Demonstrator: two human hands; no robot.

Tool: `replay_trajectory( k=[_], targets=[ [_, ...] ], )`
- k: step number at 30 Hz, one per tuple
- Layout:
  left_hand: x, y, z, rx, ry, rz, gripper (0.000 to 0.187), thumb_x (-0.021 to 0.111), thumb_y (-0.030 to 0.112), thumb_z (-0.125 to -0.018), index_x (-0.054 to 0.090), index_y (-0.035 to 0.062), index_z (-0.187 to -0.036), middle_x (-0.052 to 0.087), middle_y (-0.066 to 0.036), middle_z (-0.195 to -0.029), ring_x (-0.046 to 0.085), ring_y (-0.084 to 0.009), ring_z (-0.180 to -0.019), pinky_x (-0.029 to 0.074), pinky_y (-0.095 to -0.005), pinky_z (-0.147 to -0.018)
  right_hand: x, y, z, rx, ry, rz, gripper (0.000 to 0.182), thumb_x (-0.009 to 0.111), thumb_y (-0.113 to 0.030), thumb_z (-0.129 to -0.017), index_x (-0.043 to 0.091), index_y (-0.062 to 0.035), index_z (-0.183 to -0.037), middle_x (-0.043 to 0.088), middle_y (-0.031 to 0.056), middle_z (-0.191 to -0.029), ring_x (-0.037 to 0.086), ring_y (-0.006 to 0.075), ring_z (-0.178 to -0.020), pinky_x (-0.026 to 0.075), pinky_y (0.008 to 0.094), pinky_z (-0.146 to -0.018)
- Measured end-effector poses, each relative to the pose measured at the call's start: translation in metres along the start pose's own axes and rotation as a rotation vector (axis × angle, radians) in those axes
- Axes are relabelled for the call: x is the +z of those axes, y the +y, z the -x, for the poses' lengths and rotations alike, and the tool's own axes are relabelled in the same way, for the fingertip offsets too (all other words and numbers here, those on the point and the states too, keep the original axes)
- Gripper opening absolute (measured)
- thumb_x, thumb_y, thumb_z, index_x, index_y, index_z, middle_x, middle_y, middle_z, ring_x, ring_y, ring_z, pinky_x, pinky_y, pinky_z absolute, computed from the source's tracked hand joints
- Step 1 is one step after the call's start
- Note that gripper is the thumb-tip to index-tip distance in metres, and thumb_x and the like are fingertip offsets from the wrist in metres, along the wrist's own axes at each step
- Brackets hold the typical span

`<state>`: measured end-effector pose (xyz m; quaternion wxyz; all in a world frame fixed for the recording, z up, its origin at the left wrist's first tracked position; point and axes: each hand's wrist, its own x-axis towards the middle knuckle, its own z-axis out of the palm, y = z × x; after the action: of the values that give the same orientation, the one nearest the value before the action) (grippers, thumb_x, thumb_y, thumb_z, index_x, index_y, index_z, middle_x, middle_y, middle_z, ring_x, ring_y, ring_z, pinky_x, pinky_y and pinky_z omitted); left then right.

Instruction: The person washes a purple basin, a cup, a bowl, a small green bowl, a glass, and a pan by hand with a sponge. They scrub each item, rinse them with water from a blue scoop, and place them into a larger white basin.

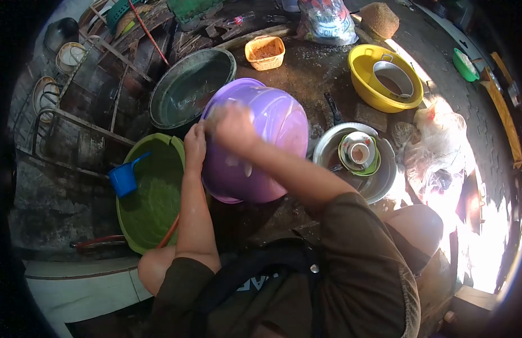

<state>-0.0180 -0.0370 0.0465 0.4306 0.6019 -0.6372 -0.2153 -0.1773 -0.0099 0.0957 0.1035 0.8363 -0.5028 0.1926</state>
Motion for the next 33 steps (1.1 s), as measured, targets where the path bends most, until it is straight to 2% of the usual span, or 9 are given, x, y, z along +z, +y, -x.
replay_trajectory(
  k=[2, 8, 10, 14, 17, 20, 26, 31, 33],
  targets=[
    [0.003, 0.0, -0.004, -0.124, -0.081, 0.224, 0.04, 0.045, 0.035, -0.094, 0.059, -0.0014, -0.086, 0.059, -0.013, -0.073, 0.054, -0.0195, -0.067, 0.043, -0.0338, -0.067, 0.032, -0.037, 0.051, -0.223, 0.361, 0.247, 0.034, 0.053, -0.019, -0.073, 0.061, -0.0138, -0.105, 0.055, 0.0105, -0.111, 0.05, 0.0231, -0.1, 0.042, 0.0405, -0.083],
    [0.004, -0.005, -0.006, -0.134, 0.02, 0.214, 0.04, 0.043, 0.034, -0.095, 0.058, -0.0022, -0.103, 0.063, -0.015, -0.089, 0.059, -0.0232, -0.082, 0.044, -0.0329, -0.077, 0.052, 0.004, 0.135, -0.672, 0.262, -0.056, 0.031, 0.051, -0.019, -0.076, 0.059, -0.012, -0.105, 0.052, 0.0095, -0.114, 0.05, 0.0246, -0.101, 0.041, 0.0431, -0.086],
    [0.005, -0.014, -0.004, -0.095, 0.02, 0.223, 0.039, 0.043, 0.033, -0.095, 0.057, -0.002, -0.105, 0.063, -0.016, -0.091, 0.06, -0.0247, -0.084, 0.044, -0.0333, -0.078, 0.019, 0.033, 0.105, -0.632, 0.327, -0.034, 0.031, 0.053, -0.022, -0.077, 0.058, -0.0146, -0.106, 0.053, 0.0083, -0.111, 0.05, 0.0241, -0.1, 0.041, 0.046, -0.084],
    [-0.008, 0.01, 0.005, -0.002, 0.013, 0.117, 0.037, 0.043, 0.031, -0.095, 0.057, -0.0005, -0.108, 0.064, -0.016, -0.095, 0.061, -0.027, -0.087, 0.045, -0.0346, -0.079, 0.03, 0.09, 0.03, 0.226, 0.324, -0.297, 0.035, 0.064, -0.026, -0.073, 0.058, -0.014, -0.105, 0.054, 0.0101, -0.107, 0.051, 0.0308, -0.097, 0.042, 0.0437, -0.079],
    [-0.004, -0.004, -0.002, 0.034, 0.037, 0.082, 0.039, 0.04, 0.032, -0.096, 0.055, 0.0008, -0.114, 0.063, -0.018, -0.102, 0.06, -0.0299, -0.094, 0.044, -0.0357, -0.083, 0.03, 0.079, 0.012, 0.399, 0.287, -0.222, 0.036, 0.064, -0.029, -0.072, 0.058, -0.0138, -0.105, 0.053, 0.0125, -0.107, 0.05, 0.033, -0.096, 0.041, 0.0436, -0.081],
    [-0.005, -0.018, -0.01, -0.018, 0.058, 0.08, 0.041, 0.039, 0.032, -0.096, 0.053, 0.0014, -0.118, 0.06, -0.019, -0.109, 0.058, -0.031, -0.102, 0.042, -0.0359, -0.087, 0.058, 0.03, 0.082, 0.131, 0.34, -0.175, 0.041, 0.066, -0.029, -0.07, 0.056, -0.0186, -0.109, 0.05, 0.0106, -0.109, 0.046, 0.0337, -0.103, 0.037, 0.0529, -0.085],
    [-0.016, -0.021, -0.011, -0.098, 0.025, 0.149, 0.042, 0.038, 0.031, -0.096, 0.049, 0.0012, -0.124, 0.056, -0.019, -0.119, 0.053, -0.0301, -0.11, 0.039, -0.034, -0.093, 0.051, 0.027, 0.164, -0.505, 0.19, -0.017, 0.042, 0.051, -0.022, -0.076, 0.052, -0.0231, -0.117, 0.05, 0.0013, -0.111, 0.048, 0.0185, -0.098, 0.038, 0.0431, -0.087],
    [-0.013, -0.029, -0.005, 0.012, -0.065, 0.347, 0.045, 0.04, 0.029, -0.097, 0.045, -0.0046, -0.126, 0.053, -0.016, -0.123, 0.05, -0.0228, -0.113, 0.036, -0.0304, -0.097, 0.007, 0.033, 0.074, -0.283, 0.269, -0.19, 0.036, 0.057, -0.022, -0.077, 0.055, -0.018, -0.113, 0.052, 0.0059, -0.112, 0.05, 0.0274, -0.1, 0.039, 0.0445, -0.086],
    [-0.02, -0.024, 0.004, -0.059, -0.121, 0.451, 0.048, 0.041, 0.033, -0.096, 0.043, -0.0025, -0.129, 0.051, -0.014, -0.127, 0.047, -0.022, -0.116, 0.034, -0.0298, -0.099, 0.003, 0.062, 0.038, 0.189, 0.192, -0.317, 0.033, 0.061, -0.024, -0.076, 0.058, -0.0142, -0.108, 0.054, 0.0112, -0.112, 0.05, 0.0338, -0.103, 0.041, 0.0442, -0.088]
  ],
)
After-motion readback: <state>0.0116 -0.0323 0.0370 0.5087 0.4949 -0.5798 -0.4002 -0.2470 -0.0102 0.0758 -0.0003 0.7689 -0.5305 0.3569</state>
